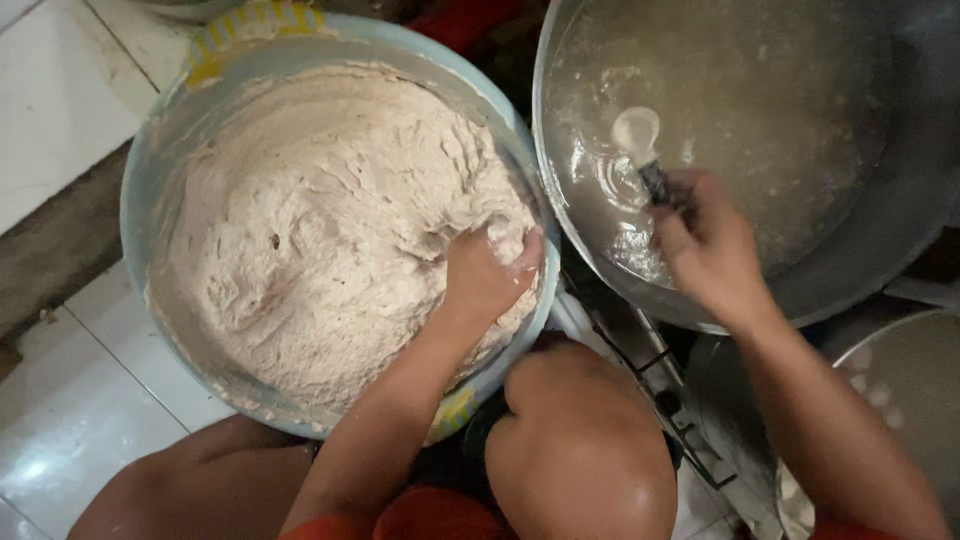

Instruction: The person pinches portions of dough from a large basin, rolls each portion into a ball between the hands and a scoop, and drops the finished ball into a water-filled basin beside it, repeating the cycle continuously.

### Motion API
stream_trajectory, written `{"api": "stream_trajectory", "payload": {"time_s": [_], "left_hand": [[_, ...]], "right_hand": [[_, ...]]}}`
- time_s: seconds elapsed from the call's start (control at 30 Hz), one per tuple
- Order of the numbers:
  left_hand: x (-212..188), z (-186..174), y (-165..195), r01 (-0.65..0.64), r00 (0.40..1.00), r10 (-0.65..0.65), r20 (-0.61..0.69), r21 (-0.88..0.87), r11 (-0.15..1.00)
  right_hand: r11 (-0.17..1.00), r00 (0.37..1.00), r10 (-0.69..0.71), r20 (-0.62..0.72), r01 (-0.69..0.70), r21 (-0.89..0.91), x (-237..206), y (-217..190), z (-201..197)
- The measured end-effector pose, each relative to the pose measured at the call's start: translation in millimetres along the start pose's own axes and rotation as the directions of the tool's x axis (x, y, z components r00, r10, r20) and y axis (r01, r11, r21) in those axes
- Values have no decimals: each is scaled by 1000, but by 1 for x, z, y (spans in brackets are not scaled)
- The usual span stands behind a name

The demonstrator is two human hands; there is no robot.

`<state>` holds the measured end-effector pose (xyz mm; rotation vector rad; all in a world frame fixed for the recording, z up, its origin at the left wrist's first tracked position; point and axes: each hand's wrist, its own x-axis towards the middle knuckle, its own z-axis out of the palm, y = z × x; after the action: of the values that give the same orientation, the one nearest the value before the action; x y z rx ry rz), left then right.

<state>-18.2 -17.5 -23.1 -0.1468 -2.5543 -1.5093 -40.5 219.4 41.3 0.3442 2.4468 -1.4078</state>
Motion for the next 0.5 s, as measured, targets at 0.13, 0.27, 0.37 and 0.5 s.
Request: {"api": "stream_trajectory", "payload": {"time_s": [0.13,0.27,0.37,0.5], "left_hand": [[-6,5,-2,62,993,-72,-95,-108,992],[-8,14,-11,54,998,-54,-9,-35,998],[-5,18,-13,120,990,-125,64,84,989],[3,13,-6,187,978,-204,36,272,944]], "right_hand": [[994,971,93,221,-102,27,-36,-12,8],[987,969,-3,248,43,-153,-54,-26,22],[961,939,-191,286,238,-141,-57,-32,27],[1000,929,21,370,-13,-24,-44,-25,24]]}}
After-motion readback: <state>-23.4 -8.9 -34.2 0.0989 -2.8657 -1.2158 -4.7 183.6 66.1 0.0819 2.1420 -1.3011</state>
